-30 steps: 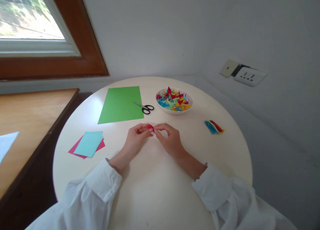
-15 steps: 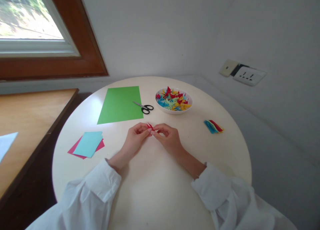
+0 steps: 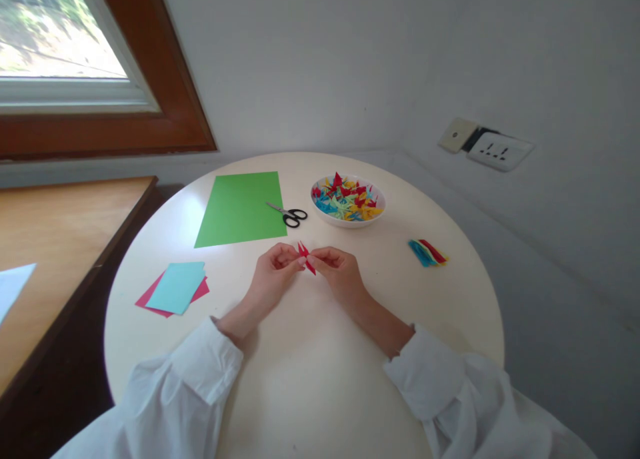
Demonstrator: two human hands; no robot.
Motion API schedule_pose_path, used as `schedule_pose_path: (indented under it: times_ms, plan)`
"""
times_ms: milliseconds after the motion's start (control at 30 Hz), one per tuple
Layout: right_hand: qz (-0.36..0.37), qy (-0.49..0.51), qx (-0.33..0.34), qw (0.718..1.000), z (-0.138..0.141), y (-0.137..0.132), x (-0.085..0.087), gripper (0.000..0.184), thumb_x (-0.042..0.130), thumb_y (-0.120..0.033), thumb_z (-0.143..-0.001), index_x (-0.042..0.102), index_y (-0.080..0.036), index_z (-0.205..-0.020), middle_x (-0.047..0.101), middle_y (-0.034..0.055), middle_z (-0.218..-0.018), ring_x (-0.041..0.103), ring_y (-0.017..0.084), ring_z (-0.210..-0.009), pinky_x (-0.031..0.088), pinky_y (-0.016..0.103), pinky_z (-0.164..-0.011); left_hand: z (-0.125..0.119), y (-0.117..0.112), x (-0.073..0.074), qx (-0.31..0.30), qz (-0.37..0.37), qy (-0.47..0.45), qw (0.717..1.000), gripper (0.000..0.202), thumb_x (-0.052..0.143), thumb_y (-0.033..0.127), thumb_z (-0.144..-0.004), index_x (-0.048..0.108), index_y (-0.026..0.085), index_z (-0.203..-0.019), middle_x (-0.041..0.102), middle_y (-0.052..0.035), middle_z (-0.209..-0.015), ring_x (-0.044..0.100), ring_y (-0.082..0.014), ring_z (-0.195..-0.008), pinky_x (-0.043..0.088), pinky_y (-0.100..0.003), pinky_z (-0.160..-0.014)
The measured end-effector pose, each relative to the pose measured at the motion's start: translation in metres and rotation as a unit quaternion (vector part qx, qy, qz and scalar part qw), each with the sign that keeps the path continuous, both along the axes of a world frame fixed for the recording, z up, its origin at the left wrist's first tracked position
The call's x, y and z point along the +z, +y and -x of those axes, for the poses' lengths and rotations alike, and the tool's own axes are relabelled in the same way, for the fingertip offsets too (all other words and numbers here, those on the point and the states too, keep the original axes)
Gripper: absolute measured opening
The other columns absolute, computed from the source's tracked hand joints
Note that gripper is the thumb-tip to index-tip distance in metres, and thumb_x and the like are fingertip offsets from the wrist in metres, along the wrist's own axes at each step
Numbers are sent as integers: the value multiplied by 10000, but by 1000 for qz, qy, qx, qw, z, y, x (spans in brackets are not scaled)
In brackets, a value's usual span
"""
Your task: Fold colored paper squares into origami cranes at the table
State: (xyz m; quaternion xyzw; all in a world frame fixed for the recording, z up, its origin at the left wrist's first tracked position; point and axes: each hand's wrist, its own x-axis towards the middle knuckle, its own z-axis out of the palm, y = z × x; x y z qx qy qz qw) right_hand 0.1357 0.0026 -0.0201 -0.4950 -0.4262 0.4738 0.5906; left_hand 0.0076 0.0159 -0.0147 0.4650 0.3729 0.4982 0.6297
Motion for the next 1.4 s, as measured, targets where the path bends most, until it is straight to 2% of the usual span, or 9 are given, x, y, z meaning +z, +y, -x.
schedule_pose_path:
  times_ms: [200,533,1067,1267,1400]
  plan:
    - [-10,21,8,1000,-1,1,-3,108,686,-264,-560,636,-172,-588,627,-8,-597,535,115,-576,423,263,-589,-1,-1,3,21,17,46,999,227,765,267,-539,630,121,-650,640,-8,-626,551,-93,-584,406,-214,-587]
    - [-13,16,3,1000,1,0,-1,118,690,-267,-551,618,-178,-579,620,-11,-597,532,120,-572,416,260,-562,-1,-2,4,28,11,63,998,203,754,267,-546,667,124,-661,661,-24,-652,557,-107,-603,413,-226,-601]
    - [40,127,44,990,0,2,-5,151,753,-256,-494,648,-177,-569,614,-30,-549,505,92,-525,406,265,-581,-1,-4,10,34,58,16,998,175,756,220,-505,631,130,-589,649,-9,-571,549,-91,-523,399,-210,-537]
    - [46,141,45,988,0,1,-4,150,755,-247,-494,650,-176,-574,623,-27,-566,525,93,-549,415,266,-612,-1,-4,9,26,63,-4,998,218,761,219,-505,584,132,-599,632,10,-541,544,-79,-503,380,-189,-514]
    - [46,148,44,987,0,1,-1,159,749,-238,-493,629,-183,-582,619,-34,-571,531,96,-545,421,265,-604,-1,-4,8,18,67,-20,997,247,755,207,-515,577,143,-674,630,21,-548,563,-89,-525,389,-192,-527]
